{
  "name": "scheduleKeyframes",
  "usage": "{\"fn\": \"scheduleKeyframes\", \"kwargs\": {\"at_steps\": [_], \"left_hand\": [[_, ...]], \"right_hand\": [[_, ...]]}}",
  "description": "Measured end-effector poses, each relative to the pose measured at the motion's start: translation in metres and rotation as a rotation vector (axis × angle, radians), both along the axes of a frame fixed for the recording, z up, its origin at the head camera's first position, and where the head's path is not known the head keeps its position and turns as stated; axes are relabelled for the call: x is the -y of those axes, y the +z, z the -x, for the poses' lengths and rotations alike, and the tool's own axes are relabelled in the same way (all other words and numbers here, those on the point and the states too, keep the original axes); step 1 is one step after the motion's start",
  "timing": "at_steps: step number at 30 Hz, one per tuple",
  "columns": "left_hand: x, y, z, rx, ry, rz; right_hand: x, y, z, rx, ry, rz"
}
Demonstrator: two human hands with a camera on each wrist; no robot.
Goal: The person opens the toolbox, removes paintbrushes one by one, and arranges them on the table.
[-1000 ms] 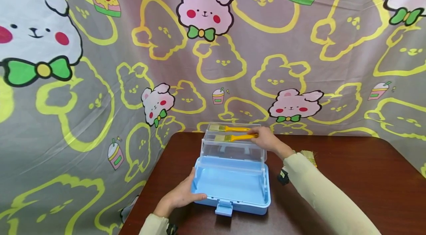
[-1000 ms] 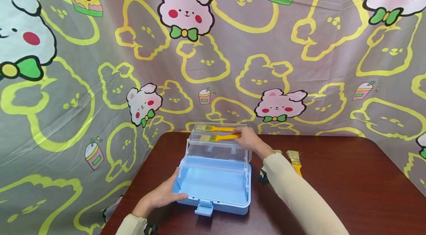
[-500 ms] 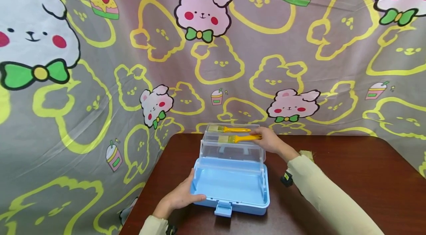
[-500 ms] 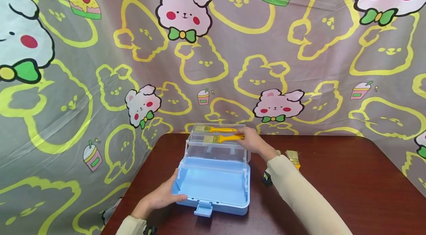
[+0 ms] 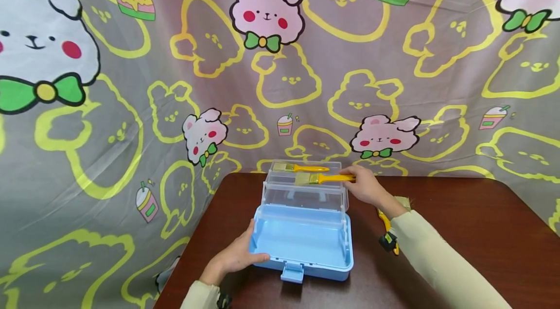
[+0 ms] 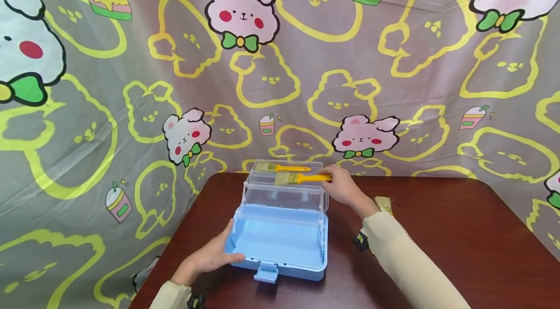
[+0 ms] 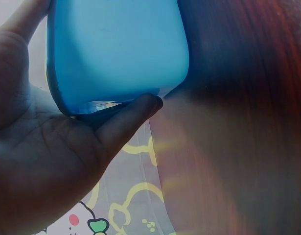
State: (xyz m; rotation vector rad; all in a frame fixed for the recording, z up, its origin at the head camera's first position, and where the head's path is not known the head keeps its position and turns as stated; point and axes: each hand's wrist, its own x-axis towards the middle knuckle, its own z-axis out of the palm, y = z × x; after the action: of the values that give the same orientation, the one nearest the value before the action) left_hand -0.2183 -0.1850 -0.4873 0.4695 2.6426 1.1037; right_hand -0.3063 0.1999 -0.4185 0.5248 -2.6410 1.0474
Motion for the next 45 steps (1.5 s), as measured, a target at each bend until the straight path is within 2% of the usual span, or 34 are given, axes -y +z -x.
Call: {"fn": "scheduleKeyframes", "kwargs": {"at_steps": [8,20,30,34,41,45], "left_hand": [[0.0,-0.002,0.002,0.0,-0.003,-0.006],[0.0,-0.001,0.0,-0.009,-0.005,-0.006],[0.0,0.002,0.0,-0.007,-0.009,-0.003],[0.001,0.001,0.0,-0.002,-0.006,-0.004],[0.001,0.0,0.001,0.007,-0.007,-0.016],[0.001,0.0,0.001,0.011,-0.009,-0.027]], "right_hand": [[-0.014,-0.001,-0.01,-0.043,-0.067,0.03],[-0.04,-0.004,-0.026,-0.049,-0.139,0.055],[-0.068,-0.008,-0.039,-0.11,-0.186,0.061],[-0.08,-0.011,-0.045,-0.109,-0.211,0.074],[-0.104,-0.016,-0.055,-0.169,-0.272,0.06],[-0.12,-0.017,-0.063,-0.173,-0.308,0.064]]}}
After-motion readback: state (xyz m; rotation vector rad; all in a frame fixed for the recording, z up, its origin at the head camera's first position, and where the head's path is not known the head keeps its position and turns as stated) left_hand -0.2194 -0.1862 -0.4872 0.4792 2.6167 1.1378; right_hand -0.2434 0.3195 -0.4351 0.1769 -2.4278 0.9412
